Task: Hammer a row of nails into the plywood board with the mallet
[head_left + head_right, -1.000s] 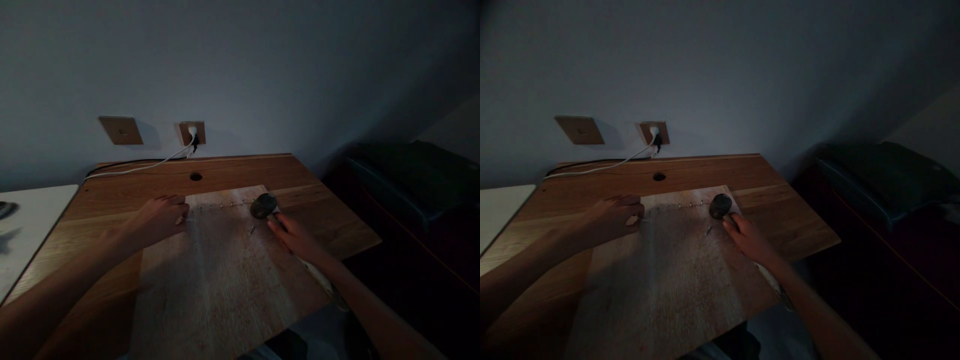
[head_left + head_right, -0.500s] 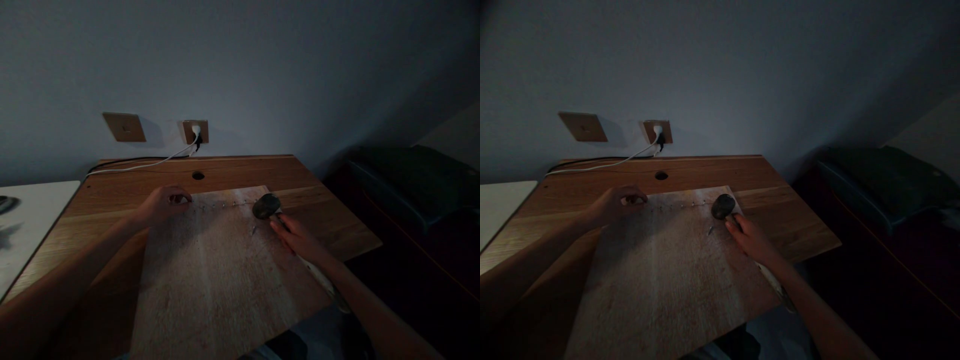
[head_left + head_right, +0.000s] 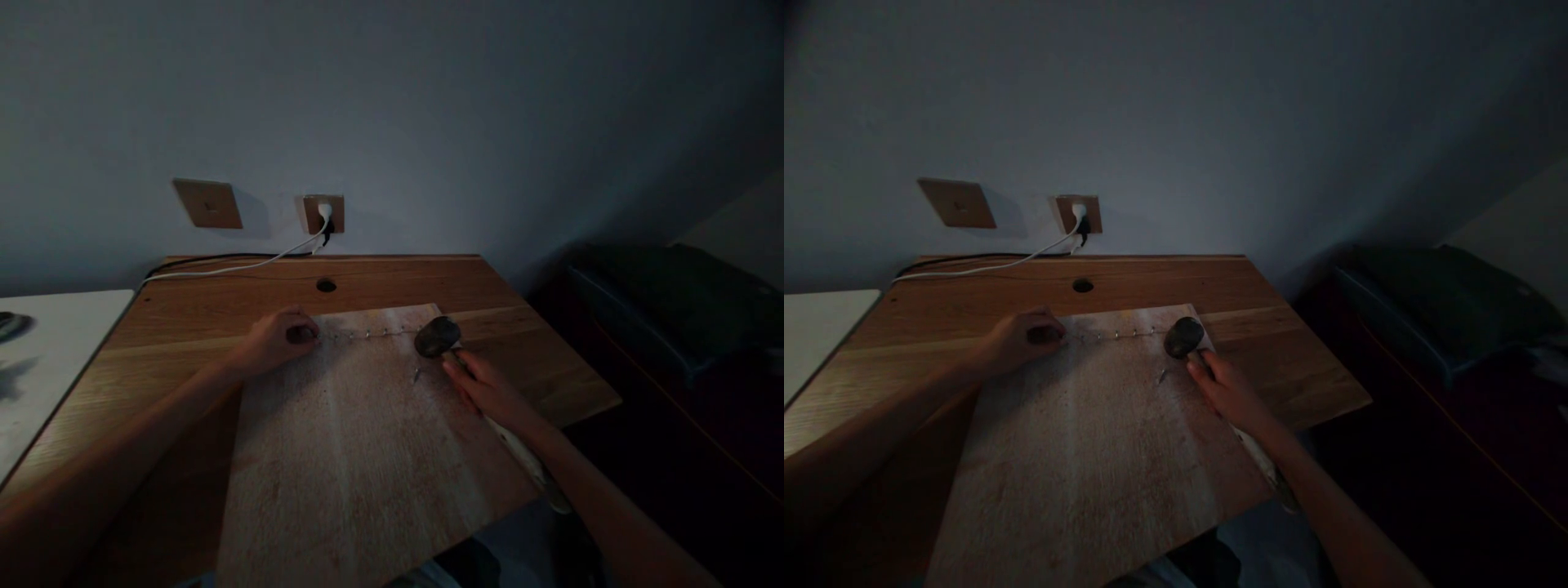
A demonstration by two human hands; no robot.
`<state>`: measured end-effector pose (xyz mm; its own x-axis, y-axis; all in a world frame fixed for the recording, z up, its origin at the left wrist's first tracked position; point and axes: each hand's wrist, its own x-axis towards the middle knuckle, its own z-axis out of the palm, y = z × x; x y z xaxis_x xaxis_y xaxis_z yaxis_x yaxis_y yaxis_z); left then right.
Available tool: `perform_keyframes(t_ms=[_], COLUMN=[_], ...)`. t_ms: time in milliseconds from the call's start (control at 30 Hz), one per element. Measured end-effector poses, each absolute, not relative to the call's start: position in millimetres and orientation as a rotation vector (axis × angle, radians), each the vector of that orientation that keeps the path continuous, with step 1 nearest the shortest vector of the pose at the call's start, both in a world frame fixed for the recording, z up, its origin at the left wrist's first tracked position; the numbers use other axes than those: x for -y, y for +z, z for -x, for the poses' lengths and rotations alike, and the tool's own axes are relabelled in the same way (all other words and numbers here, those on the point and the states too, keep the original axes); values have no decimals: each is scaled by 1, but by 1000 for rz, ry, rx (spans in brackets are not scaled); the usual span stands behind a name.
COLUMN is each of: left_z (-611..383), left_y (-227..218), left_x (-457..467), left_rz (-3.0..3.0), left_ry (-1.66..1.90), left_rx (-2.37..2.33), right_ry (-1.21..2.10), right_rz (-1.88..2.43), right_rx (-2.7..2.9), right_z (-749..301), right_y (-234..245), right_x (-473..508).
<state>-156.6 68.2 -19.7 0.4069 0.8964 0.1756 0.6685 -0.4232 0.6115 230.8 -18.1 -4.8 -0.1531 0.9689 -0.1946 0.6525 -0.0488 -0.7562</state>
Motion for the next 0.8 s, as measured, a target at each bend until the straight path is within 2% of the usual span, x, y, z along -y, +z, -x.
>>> perform_keyframes(t_ms=[367, 800], left_z=[151, 150], left_y=[-16, -19], left_x=[-65, -63], left_rz=[-2254, -2286], left_ry=[633, 645], left_rx=[-1331, -1327], right_ry=[1201, 1074], right_rz=[1450, 1492], right_rx=[2050, 2224], right_z=[-141, -91], right_y=[45, 37], right_x=[18, -10])
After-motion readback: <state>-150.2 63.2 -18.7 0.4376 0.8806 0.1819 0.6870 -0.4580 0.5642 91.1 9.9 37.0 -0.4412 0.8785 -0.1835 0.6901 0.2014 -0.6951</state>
